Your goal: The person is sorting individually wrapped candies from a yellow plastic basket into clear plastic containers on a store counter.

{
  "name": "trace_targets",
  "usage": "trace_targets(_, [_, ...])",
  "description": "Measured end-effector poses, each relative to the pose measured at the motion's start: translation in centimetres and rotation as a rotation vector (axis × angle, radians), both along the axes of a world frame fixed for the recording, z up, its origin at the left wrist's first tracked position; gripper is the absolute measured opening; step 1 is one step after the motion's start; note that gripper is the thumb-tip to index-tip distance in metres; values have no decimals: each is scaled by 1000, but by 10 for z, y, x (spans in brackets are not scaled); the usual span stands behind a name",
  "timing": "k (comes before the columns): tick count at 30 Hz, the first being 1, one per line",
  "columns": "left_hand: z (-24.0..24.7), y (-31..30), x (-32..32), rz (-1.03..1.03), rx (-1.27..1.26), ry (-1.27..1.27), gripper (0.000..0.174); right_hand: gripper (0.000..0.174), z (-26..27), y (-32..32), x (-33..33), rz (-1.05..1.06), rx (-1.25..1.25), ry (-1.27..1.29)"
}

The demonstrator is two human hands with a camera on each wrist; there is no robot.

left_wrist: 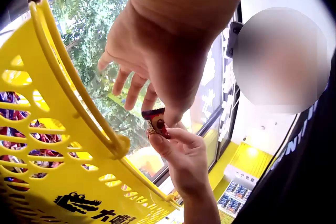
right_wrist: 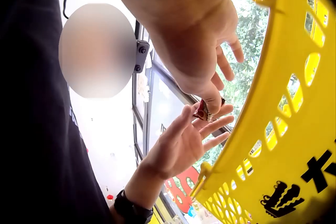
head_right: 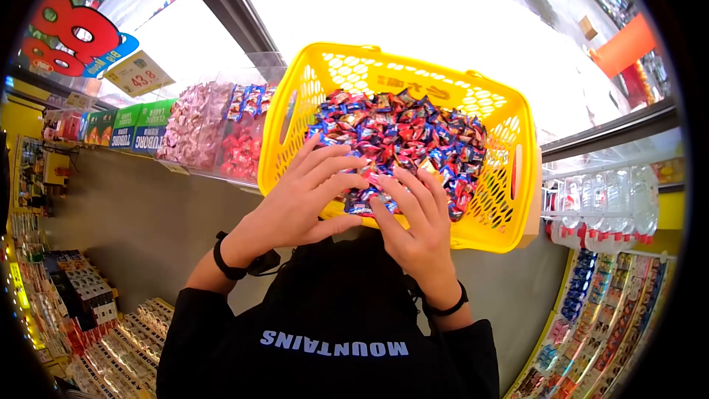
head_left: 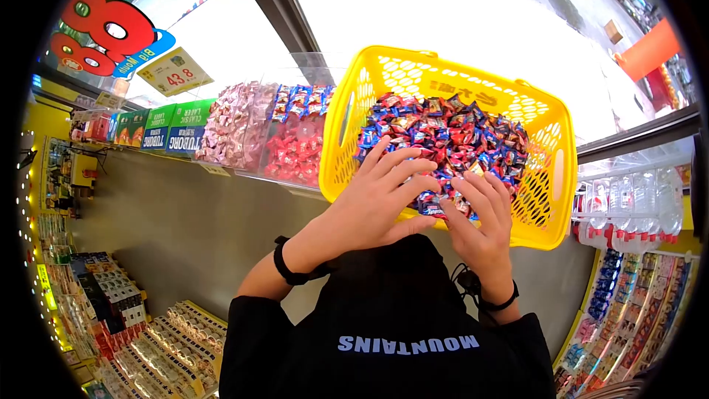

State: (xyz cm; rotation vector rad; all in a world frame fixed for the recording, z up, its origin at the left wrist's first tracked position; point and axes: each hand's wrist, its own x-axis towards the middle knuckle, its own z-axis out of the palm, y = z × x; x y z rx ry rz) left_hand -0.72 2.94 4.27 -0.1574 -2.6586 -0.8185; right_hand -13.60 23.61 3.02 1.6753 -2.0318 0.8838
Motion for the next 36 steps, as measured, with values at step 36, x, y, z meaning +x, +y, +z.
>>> trace_targets(36, [-100,-270,42,284,-586,-382,23,28,-14,-124,75,-77,10,-88])
